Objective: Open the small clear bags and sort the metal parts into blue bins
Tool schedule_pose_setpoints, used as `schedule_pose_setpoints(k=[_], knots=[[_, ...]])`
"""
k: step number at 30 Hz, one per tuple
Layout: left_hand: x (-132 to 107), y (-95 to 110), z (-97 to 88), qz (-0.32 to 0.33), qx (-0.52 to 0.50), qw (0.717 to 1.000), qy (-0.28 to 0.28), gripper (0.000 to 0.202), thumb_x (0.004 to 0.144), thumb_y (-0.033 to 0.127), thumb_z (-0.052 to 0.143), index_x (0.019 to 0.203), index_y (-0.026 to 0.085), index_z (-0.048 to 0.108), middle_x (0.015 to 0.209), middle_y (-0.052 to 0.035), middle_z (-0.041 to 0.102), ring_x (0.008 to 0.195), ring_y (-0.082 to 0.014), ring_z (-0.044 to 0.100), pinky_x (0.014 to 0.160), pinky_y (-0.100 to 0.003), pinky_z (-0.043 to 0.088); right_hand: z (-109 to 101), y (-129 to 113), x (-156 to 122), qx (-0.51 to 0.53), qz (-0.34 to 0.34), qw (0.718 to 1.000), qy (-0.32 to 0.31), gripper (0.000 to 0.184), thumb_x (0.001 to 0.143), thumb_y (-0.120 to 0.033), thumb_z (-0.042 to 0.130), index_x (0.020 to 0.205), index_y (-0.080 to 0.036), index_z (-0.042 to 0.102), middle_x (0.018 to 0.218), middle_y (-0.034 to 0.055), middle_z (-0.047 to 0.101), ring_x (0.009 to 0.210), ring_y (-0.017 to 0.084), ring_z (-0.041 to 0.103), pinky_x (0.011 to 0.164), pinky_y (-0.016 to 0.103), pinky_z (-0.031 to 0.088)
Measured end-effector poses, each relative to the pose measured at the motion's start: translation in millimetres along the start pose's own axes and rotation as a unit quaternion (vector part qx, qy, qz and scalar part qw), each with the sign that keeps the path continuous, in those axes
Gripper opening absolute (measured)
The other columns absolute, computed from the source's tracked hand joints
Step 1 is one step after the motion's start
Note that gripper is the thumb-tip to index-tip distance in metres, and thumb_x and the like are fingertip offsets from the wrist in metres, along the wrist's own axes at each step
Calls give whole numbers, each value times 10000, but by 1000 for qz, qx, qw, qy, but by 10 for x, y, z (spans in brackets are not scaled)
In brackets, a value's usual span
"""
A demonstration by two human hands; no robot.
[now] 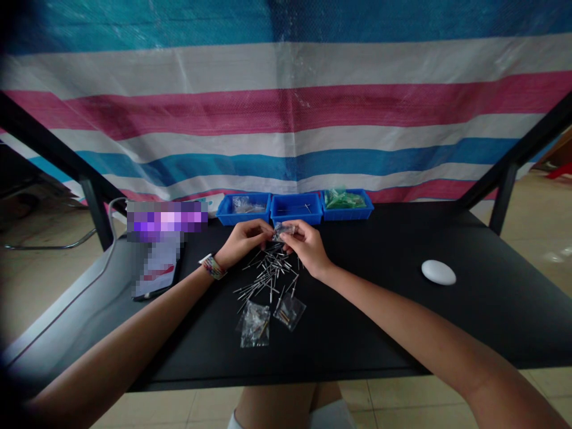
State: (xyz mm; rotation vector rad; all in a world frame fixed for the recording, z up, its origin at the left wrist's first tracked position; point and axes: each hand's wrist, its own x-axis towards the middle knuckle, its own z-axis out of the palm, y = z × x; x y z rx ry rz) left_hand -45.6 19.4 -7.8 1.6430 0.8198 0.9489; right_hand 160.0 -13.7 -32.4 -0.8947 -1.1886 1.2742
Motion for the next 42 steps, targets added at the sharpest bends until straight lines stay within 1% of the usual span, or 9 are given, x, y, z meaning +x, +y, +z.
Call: schedule_pose_setpoints(k=[7,12,18,23,27,32,34,37,42], knots=[[-11,25,-31,0,-5,1000,-1,305,879,401,788,1009,138,704,797,-17,696,592,-95,622,582,-209,504,0,-8,7,8,-4,1000,16,314,748,-392,873,948,-203,723,816,9,728,627,139,645,588,283,549],[-22,48,-49,2,-10,999,-37,280,935,385,682,1008,123,750,818,-54,729,626,-116,642,606,-228,515,15,-8,0,-4,-14,999,48,308,751,-407,867,917,-201,710,751,-16,695,494,95,543,448,238,430],[-13,38,-4,-5,-12,1000,-20,246,849,337,800,960,127,734,787,-33,717,608,-102,628,594,-220,535,16,-34,-6,-11,-8,999,42,301,749,-405,863,911,-205,706,713,-32,669,485,91,531,451,233,422],[-4,28,-17,-4,-25,1000,2,239,852,344,798,933,132,723,779,-26,713,596,-94,630,585,-215,544,24,-68,-15,11,-4,999,35,274,802,-446,814,899,-202,733,736,-19,661,547,111,582,513,253,472],[-4,23,-41,-8,-36,999,7,276,860,385,806,922,132,714,756,-19,706,585,-89,630,567,-199,527,26,-82,-17,17,-4,999,36,275,790,-453,828,865,-206,733,743,-21,651,535,105,566,492,247,443],[-1,-25,-56,-32,-44,998,3,328,863,426,820,970,134,715,718,-16,719,570,-95,647,578,-199,537,7,-71,-22,15,-4,999,31,272,813,-457,828,857,-209,726,532,-71,536,436,87,459,425,222,348],[-2,-44,-61,-43,-52,998,-2,343,879,435,806,1008,133,707,708,-24,734,562,-109,667,581,-211,548,0,-72,-25,22,8,999,25,286,816,-466,830,886,-206,732,558,-62,587,401,77,451,393,216,323],[-7,-48,-71,-49,-68,996,-6,341,883,413,798,1042,134,684,778,-54,776,580,-136,715,585,-225,554,1,-86,-26,44,18,999,18,311,789,-458,854,940,-210,743,762,0,744,473,100,601,436,225,449],[-14,-23,-83,-26,-75,997,2,262,893,343,746,1041,136,684,932,-72,786,706,-179,787,631,-233,551,5,-102,-19,84,21,996,23,330,740,-409,886,977,-222,752,947,28,789,749,180,771,647,286,627]])
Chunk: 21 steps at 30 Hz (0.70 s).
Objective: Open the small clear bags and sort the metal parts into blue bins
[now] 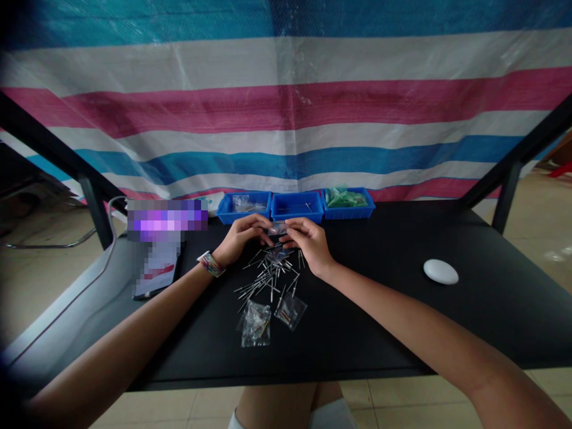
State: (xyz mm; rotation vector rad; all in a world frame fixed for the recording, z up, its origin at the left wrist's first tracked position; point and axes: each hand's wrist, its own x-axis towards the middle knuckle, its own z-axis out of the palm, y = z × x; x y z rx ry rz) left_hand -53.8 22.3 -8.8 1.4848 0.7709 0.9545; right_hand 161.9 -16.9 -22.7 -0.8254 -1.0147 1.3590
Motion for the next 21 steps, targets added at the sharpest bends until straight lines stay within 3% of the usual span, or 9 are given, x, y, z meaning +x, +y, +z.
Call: schedule_pose_setpoints(k=[5,10,14,21], knots=[[19,-5,28,7,13,1000,4,315,859,355,820,1029,139,666,920,-50,765,713,-153,771,632,-212,543,-16,31,3,-11,-2,1000,0,291,786,-430,848,936,-208,734,954,32,772,754,173,756,653,293,633],[26,18,68,6,22,1000,7,528,811,336,875,1228,163,600,878,-25,767,672,-145,744,630,-228,570,-25,58,7,-29,-21,999,14,391,738,-374,888,1030,-231,670,906,5,759,718,161,727,668,307,627],[24,12,68,11,36,999,-15,362,841,358,848,1066,134,673,884,-50,764,696,-135,739,652,-229,578,-20,47,9,-25,-25,999,9,487,736,-335,881,1164,-233,674,881,-5,755,720,157,718,746,337,627],[36,-34,52,30,32,999,-15,318,840,365,848,985,134,684,877,-35,730,621,-106,692,611,-233,579,-12,60,14,-42,-27,999,5,268,771,-389,857,906,-200,724,825,20,750,757,170,712,767,337,603]])
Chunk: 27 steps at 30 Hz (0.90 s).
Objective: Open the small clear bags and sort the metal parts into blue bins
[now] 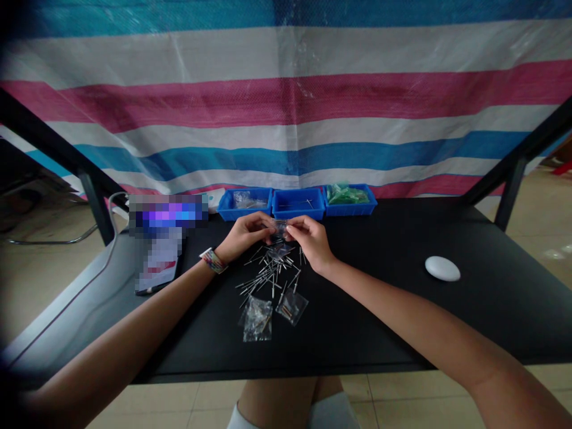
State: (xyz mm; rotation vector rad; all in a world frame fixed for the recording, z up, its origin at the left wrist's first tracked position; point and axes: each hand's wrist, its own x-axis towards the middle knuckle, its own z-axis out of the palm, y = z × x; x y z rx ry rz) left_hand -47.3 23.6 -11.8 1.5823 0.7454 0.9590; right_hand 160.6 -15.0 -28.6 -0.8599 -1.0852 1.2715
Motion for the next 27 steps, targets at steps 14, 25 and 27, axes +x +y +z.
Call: schedule_pose_setpoints(k=[14,25,27], knots=[[-10,15,33,115,88,949,280,316,1001,506,651,968,207,553,736,35,615,450,-63,567,437,-186,432,-30,16,5,-12,21,999,-30,222,837,-401,765,950,-213,728,834,18,749,732,168,723,738,344,614],[3,-37,-37,65,36,965,253,207,941,390,619,996,191,636,726,21,637,499,-100,591,514,-227,472,-25,3,-10,-27,20,998,-43,169,814,-349,727,910,-210,721,792,8,733,676,162,707,690,331,597],[-21,-30,8,40,97,975,194,153,911,328,610,904,185,663,672,20,623,525,-116,589,531,-232,459,-26,-2,-12,-35,21,998,-44,151,813,-335,715,898,-210,719,786,9,735,679,164,704,695,331,592]])
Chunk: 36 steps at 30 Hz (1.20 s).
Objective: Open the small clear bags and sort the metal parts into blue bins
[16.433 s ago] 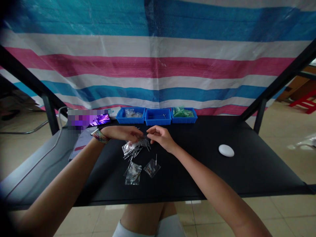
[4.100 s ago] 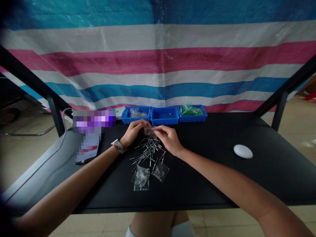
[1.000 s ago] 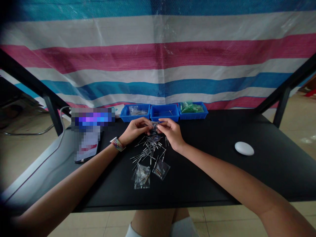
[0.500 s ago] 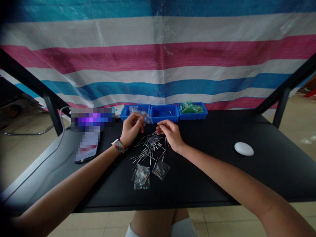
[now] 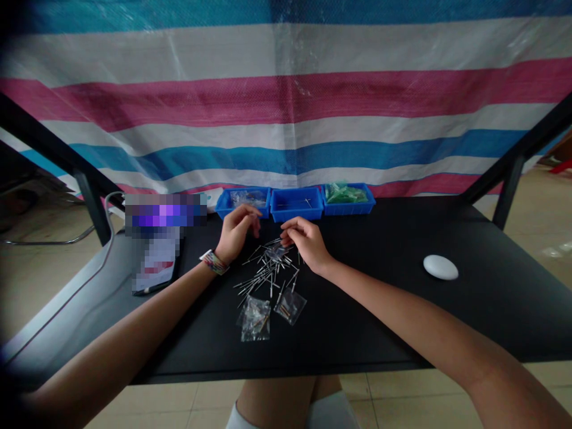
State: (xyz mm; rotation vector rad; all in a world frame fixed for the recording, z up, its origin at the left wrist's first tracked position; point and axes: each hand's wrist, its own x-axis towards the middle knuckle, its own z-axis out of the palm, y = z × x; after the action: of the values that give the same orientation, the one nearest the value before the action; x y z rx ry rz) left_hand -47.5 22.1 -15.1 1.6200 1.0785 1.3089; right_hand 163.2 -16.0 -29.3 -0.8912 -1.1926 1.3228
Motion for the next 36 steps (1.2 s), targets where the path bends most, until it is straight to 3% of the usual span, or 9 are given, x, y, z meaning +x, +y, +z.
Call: schedule_pose_setpoints(k=[5,10,15,21,24,29,33,36], knots=[[-52,35,57,21,211,968,-135,153,840,257,640,856,199,781,843,-29,754,767,-188,671,707,-291,483,20,-3,-18,-57,-26,998,-11,93,821,-271,685,881,-215,728,813,18,752,774,189,715,778,348,577],[-43,62,30,94,263,934,-221,116,821,263,682,872,211,773,854,-28,723,811,-203,644,746,-308,453,52,20,-52,-164,-88,982,-40,126,831,-193,644,906,-222,740,926,32,769,900,213,721,877,372,550],[-42,60,25,114,272,927,-230,86,817,225,686,869,211,752,813,-12,703,764,-182,615,758,-304,431,48,-8,-77,-242,-136,959,-59,218,752,-72,564,840,-221,697,903,25,720,882,211,687,855,365,534],[-47,75,24,102,265,932,-225,111,813,199,644,844,211,750,802,-14,703,762,-190,612,735,-294,429,51,-61,-95,-356,-195,901,-157,387,635,56,496,820,-212,703,909,39,690,938,232,645,893,368,488],[-34,63,11,98,263,932,-228,145,860,229,599,855,210,743,854,-26,731,825,-209,636,787,-308,443,58,-78,-107,-372,-202,891,-163,395,652,62,549,881,-210,722,961,47,704,968,243,646,920,382,492],[-24,55,-1,74,252,939,-224,331,1023,365,457,898,198,714,951,-40,755,894,-216,650,844,-318,452,80,-101,-139,-389,-227,878,-162,258,762,-14,676,916,-208,747,974,50,723,970,241,643,929,387,494],[-29,61,-2,63,252,939,-227,382,1054,389,424,882,199,706,876,-28,730,869,-206,643,826,-305,450,83,-90,-147,-369,-231,888,-145,168,828,-58,686,830,-213,752,908,43,718,927,221,647,893,369,500],[-30,61,-2,66,245,941,-225,396,1062,399,426,850,191,688,836,-26,699,843,-201,629,817,-308,442,48,-44,-103,-295,-194,931,-89,115,885,-140,666,853,-215,747,898,35,730,877,203,673,837,348,520]])
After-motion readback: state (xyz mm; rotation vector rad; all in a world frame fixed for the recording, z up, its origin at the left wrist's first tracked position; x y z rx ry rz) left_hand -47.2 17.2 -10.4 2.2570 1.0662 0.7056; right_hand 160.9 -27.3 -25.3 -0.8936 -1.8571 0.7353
